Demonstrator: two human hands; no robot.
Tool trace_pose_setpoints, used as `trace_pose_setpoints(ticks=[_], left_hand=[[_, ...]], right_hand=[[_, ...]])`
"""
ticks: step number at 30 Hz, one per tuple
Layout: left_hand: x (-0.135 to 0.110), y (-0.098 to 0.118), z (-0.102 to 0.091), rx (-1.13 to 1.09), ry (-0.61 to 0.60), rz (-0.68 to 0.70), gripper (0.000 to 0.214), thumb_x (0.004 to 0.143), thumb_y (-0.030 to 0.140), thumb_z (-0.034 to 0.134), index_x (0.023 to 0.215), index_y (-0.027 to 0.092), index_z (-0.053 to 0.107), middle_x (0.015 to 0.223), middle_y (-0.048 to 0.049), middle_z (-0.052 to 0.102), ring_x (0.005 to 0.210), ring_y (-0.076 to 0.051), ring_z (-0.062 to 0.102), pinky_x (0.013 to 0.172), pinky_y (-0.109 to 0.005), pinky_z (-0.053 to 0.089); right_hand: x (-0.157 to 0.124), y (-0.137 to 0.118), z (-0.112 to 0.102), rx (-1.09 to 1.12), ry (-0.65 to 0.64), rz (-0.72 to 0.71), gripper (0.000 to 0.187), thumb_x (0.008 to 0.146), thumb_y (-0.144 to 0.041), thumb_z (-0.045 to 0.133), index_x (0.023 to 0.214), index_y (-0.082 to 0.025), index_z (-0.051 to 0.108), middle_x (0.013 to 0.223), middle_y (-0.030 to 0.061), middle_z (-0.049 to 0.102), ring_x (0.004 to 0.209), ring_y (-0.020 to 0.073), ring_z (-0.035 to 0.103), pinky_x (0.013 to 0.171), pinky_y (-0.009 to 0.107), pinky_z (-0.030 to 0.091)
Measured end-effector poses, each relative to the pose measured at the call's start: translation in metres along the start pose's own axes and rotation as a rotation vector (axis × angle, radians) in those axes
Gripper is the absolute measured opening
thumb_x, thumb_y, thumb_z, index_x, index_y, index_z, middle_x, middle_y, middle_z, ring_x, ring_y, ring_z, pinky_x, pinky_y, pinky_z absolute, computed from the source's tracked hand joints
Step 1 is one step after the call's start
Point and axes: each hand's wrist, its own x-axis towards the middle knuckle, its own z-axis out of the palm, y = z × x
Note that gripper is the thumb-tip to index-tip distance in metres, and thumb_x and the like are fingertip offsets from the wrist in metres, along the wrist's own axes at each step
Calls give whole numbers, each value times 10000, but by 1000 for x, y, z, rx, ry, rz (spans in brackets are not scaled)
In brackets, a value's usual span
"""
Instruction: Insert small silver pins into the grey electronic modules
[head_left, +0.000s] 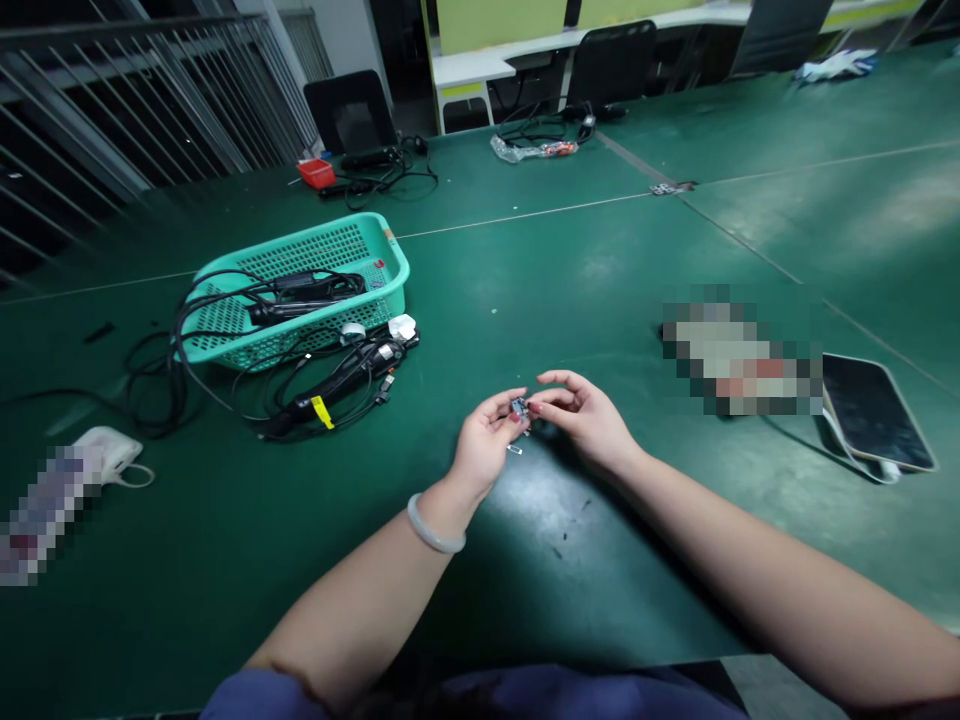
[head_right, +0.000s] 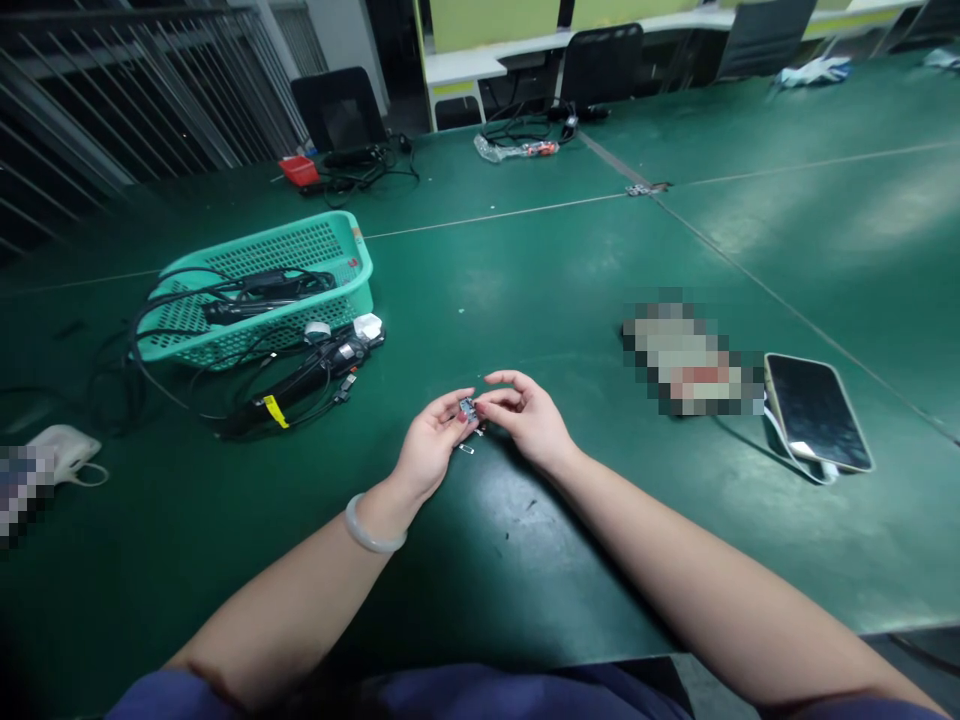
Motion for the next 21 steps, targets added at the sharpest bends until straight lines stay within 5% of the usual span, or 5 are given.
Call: trace_pose_setpoints(ticks=[21], left_hand=[[-2, 6, 1, 94, -19, 11, 315, 621, 128, 751, 926, 153, 673, 808, -35, 716, 762, -128, 664, 835, -321, 513]], right_hand=[[0, 6, 1, -158, -3, -135, 408, 670, -366, 740, 991, -220, 534, 759, -21, 650, 654, 127, 592, 659, 301, 484]])
